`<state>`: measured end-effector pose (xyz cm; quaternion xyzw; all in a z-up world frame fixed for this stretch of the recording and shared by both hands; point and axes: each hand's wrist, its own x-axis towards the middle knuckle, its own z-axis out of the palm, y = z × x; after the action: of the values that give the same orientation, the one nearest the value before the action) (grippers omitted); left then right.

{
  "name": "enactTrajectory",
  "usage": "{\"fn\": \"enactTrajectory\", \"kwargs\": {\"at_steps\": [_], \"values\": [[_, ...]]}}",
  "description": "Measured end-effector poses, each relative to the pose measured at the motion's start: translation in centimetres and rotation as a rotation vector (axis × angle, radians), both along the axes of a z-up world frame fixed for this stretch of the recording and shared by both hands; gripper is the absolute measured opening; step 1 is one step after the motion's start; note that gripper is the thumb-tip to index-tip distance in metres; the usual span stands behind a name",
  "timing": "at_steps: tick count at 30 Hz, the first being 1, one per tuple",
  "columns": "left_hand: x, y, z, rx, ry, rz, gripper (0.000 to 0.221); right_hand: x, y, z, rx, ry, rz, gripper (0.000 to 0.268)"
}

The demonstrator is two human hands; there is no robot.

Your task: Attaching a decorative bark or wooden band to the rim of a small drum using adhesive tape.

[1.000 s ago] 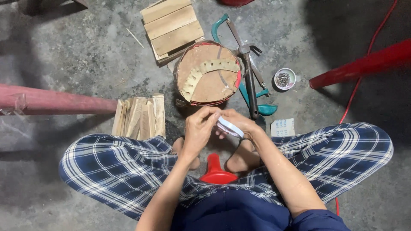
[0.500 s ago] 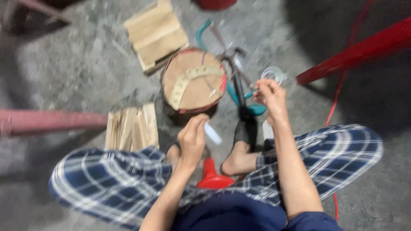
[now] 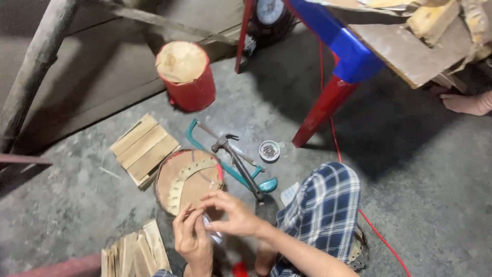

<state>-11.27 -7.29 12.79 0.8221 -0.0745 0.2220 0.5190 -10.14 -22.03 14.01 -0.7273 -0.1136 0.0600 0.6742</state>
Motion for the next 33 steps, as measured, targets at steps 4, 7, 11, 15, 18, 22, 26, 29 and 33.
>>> {"fn": "enactTrajectory", "kwargs": {"at_steps": [4, 7, 11, 15, 18, 22, 26, 29, 33], "values": [[-0.4, -0.4, 1.2, -0.008, 0.066, 0.004, 0.023, -0.5, 0.7, -1.2, -0.076, -0.043, -0.155, 0.028], [-0.5, -0.5, 1.0, 0.039, 0.082, 0.029, 0.023, -0.7, 0.9, -0.5, -0.033, 0.003, -0.194, 0.014], [-0.5, -0.6, 1.9, 0.038, 0.096, 0.024, 0.027, -0.9, 1.6, 0.5, 0.026, 0.071, -0.265, 0.008], [-0.4, -0.3, 3.0, 0.053, 0.085, 0.025, 0.028, -1.5, 2.6, 3.3, -0.063, 0.014, -0.414, 0.018], [0.1, 0.3, 3.3, 0.085, 0.060, 0.041, 0.023, -2.7, 2.7, 5.5, -0.159, -0.102, -0.461, 0.035], [0.5, 1.7, 5.4, 0.179, 0.037, 0.132, 0.023, -6.3, 2.2, 6.7, -0.055, -0.373, -0.223, 0.022], [1.7, 3.9, 6.2, 0.211, -0.012, 0.240, 0.017, -10.5, -0.9, 4.8, -0.120, -0.606, -0.187, 0.013], [2.4, 5.6, 6.2, 0.100, -0.132, 0.183, 0.010, -12.0, -6.3, 2.0, -0.357, -0.739, -0.402, 0.034], [2.6, 7.3, 4.9, -0.012, -0.135, 0.208, 0.014, -16.2, -16.0, -10.6, -0.428, 0.031, -0.906, 0.020]]}}
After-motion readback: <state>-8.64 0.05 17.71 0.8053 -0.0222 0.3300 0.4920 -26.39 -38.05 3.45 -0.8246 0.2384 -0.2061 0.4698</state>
